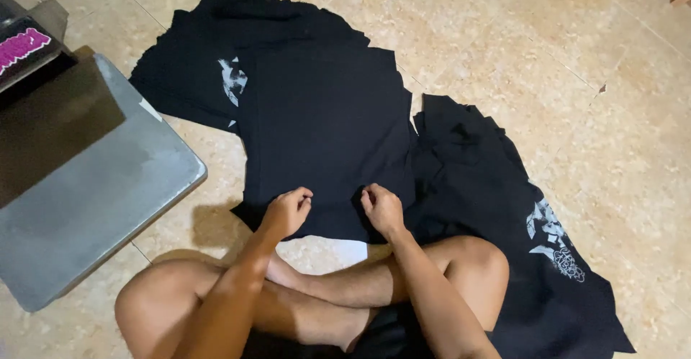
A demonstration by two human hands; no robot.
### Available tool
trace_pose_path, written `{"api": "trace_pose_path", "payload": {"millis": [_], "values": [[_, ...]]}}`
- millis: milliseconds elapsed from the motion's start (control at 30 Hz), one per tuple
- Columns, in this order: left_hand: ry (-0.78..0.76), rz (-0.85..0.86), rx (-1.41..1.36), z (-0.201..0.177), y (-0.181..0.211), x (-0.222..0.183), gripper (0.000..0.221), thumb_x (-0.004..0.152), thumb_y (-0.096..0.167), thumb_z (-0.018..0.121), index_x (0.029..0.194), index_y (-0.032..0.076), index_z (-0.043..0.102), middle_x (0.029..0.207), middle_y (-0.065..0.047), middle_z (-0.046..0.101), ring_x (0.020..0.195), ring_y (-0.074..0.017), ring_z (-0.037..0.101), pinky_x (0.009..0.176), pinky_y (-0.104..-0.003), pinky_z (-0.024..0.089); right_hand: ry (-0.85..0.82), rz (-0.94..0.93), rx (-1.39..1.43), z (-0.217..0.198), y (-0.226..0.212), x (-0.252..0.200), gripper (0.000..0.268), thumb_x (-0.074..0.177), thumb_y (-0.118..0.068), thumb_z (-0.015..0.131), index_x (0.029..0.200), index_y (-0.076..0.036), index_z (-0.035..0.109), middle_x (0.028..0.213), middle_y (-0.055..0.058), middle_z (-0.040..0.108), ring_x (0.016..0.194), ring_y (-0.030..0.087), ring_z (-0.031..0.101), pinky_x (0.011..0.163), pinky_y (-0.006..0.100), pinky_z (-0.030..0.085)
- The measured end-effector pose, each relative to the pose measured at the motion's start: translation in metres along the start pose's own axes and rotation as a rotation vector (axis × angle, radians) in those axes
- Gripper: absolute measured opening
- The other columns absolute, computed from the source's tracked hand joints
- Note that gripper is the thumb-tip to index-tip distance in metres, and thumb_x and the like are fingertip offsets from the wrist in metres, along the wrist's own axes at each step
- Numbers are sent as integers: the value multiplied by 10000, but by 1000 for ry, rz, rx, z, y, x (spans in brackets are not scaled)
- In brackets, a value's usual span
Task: Smoothing out and stacking printed black t-shirts on the floor near a heat press machine.
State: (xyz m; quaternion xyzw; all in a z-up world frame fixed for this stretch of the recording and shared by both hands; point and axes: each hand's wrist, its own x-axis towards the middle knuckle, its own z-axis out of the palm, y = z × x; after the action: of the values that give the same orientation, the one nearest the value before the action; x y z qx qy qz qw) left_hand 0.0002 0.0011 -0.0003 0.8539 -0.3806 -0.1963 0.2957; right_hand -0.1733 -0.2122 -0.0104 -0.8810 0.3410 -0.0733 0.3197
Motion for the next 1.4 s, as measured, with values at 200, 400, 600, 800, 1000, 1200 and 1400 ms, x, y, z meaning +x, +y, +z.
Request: {"api": "trace_pose_path", "payload": {"millis": [200, 400, 600, 800, 1000, 1200, 1400], "values": [[63, 33, 5, 11, -16, 5, 171, 910, 244, 625, 1046, 252, 728, 817, -48, 747, 802, -302, 746, 704, -454, 615, -10, -1, 35, -2, -1, -1, 171, 973, -254, 628, 1027, -127, 730, 819, 144, 738, 803, 366, 733, 702, 479, 589], [105, 82, 53, 11, -17, 0, 172, 905, 245, 638, 1051, 261, 729, 792, -37, 740, 777, -296, 743, 693, -441, 619, 3, 5, 40, -2, -3, 0, 155, 969, -247, 634, 1011, -137, 733, 812, 126, 745, 797, 347, 738, 697, 453, 595], [67, 85, -8, 4, -11, -3, 163, 920, 200, 622, 1048, 217, 721, 780, -67, 738, 770, -327, 739, 674, -462, 612, -21, 5, 64, -2, 0, 2, 172, 980, -247, 608, 1016, -129, 727, 804, 131, 738, 779, 349, 733, 694, 458, 586], [90, 102, 24, 3, -10, -4, 165, 914, 187, 629, 1042, 216, 728, 772, -67, 733, 771, -318, 741, 674, -453, 618, -4, 2, 46, 0, -1, 2, 160, 971, -246, 628, 1011, -128, 728, 790, 134, 733, 770, 343, 734, 680, 451, 591], [-14, -97, -15, -8, 0, 7, 195, 932, 263, 615, 1091, 241, 726, 874, -41, 768, 887, -311, 744, 795, -472, 611, 17, -24, 74, 0, -3, 4, 190, 975, -266, 621, 963, -105, 722, 780, 162, 723, 769, 380, 724, 680, 478, 578], [33, -270, 11, -38, 2, 35, 225, 940, 351, 599, 1128, 299, 709, 941, 32, 782, 958, -247, 740, 901, -419, 591, 19, -39, 12, -5, -7, 37, 256, 985, -338, 632, 884, -121, 725, 736, 128, 706, 741, 344, 718, 660, 440, 575], [81, -337, -210, -28, 9, 23, 251, 953, 285, 582, 1137, 197, 728, 989, -121, 788, 980, -364, 738, 836, -508, 588, -15, -90, -83, 8, -29, 78, 262, 991, -356, 620, 908, -129, 721, 761, 109, 712, 771, 325, 723, 685, 443, 584]]}}
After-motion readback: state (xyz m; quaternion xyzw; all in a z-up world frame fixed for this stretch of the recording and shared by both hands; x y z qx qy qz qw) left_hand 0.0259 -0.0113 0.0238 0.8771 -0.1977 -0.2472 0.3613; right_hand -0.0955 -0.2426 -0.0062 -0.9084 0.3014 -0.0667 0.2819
